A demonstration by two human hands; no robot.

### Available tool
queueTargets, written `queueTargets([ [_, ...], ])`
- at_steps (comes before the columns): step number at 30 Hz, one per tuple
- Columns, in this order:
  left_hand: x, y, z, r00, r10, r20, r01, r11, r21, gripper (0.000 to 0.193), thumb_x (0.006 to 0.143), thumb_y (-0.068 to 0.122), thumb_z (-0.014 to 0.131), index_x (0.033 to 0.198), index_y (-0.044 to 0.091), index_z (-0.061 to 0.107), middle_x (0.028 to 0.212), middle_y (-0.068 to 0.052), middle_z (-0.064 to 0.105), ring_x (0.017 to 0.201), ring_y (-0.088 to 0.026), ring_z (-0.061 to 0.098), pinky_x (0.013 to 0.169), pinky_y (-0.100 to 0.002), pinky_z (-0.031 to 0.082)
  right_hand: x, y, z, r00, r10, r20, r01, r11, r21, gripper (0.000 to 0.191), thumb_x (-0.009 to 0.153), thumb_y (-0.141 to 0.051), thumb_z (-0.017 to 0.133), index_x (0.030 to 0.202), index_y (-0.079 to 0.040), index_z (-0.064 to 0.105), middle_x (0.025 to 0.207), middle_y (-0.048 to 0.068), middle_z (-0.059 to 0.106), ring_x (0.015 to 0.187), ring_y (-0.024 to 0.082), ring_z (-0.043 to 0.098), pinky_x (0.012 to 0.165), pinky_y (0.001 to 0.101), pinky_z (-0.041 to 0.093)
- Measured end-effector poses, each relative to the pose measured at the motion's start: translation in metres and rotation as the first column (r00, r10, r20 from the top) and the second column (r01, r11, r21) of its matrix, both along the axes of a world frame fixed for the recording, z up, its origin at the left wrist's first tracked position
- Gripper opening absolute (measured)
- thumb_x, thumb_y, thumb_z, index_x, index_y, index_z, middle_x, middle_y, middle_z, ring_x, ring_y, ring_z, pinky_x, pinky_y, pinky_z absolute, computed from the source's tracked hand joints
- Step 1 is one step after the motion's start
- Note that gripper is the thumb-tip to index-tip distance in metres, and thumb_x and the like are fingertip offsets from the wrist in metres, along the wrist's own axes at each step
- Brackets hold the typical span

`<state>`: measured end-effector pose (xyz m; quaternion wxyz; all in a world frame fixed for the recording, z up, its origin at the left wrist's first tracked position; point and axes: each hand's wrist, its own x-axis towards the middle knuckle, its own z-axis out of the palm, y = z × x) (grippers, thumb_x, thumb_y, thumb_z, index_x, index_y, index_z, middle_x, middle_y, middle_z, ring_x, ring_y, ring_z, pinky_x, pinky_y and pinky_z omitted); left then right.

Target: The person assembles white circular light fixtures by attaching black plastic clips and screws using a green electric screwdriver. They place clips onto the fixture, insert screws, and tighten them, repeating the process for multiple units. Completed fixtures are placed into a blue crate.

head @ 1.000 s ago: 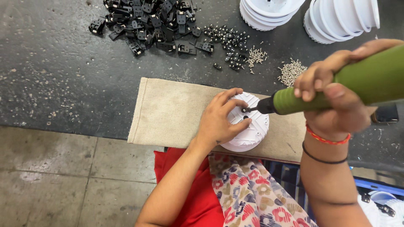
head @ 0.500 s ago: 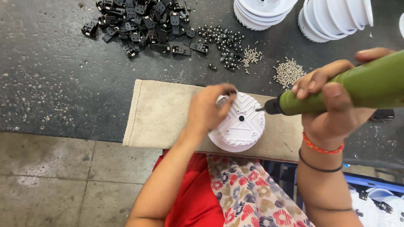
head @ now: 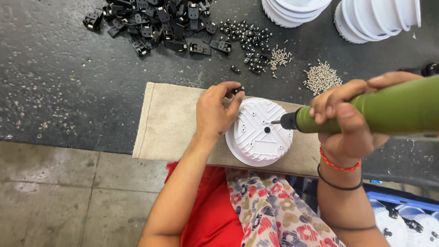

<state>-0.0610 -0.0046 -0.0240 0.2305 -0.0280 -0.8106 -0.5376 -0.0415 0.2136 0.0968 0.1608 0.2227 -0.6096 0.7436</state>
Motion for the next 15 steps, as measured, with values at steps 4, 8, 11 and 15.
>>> queueTargets([
  [4,0.001,0.000,0.003,1.000,0.003,-0.006,-0.003,0.999,0.038,0.021,0.089,0.017,0.080,0.107,0.009,0.074,0.088,-0.006,0.074,0.080,-0.020,0.071,0.069,-0.032,0.057,0.001,0.001,0.005,0.996,0.076,-0.045,-0.073,0.994,0.079,0.041,0.094,0.006,0.055,0.127,-0.009,0.034,0.068,0.013,0.052,0.055,0.022,0.052,0.058,0.0370,0.052],
  [8,0.001,0.000,0.000,1.000,0.004,-0.014,-0.003,0.999,0.035,0.021,0.089,0.017,0.081,0.107,0.009,0.074,0.087,-0.006,0.073,0.080,-0.020,0.070,0.069,-0.033,0.056,-0.012,0.005,0.007,0.986,0.157,-0.051,-0.152,0.984,0.088,0.044,0.085,0.005,0.054,0.122,-0.010,0.034,0.065,0.010,0.051,0.049,0.021,0.053,0.051,0.0353,0.051],
  [11,-0.001,-0.001,-0.002,0.998,0.029,-0.054,-0.028,0.999,0.014,0.020,0.089,0.017,0.080,0.107,0.009,0.074,0.086,-0.005,0.073,0.079,-0.021,0.069,0.071,-0.034,0.056,-0.019,0.008,0.003,0.987,0.159,-0.001,-0.159,0.987,-0.011,0.038,0.095,0.004,0.056,0.126,-0.006,0.036,0.068,0.013,0.050,0.056,0.023,0.050,0.056,0.0377,0.046],
  [15,-0.003,-0.001,-0.004,0.997,0.026,-0.075,-0.026,1.000,-0.007,0.020,0.089,0.016,0.080,0.107,0.008,0.073,0.087,-0.006,0.073,0.080,-0.022,0.069,0.071,-0.035,0.055,-0.017,0.016,0.005,0.992,0.119,0.051,-0.114,0.990,-0.084,0.033,0.105,0.003,0.057,0.129,-0.004,0.036,0.072,0.017,0.050,0.060,0.027,0.049,0.058,0.0391,0.046],
])
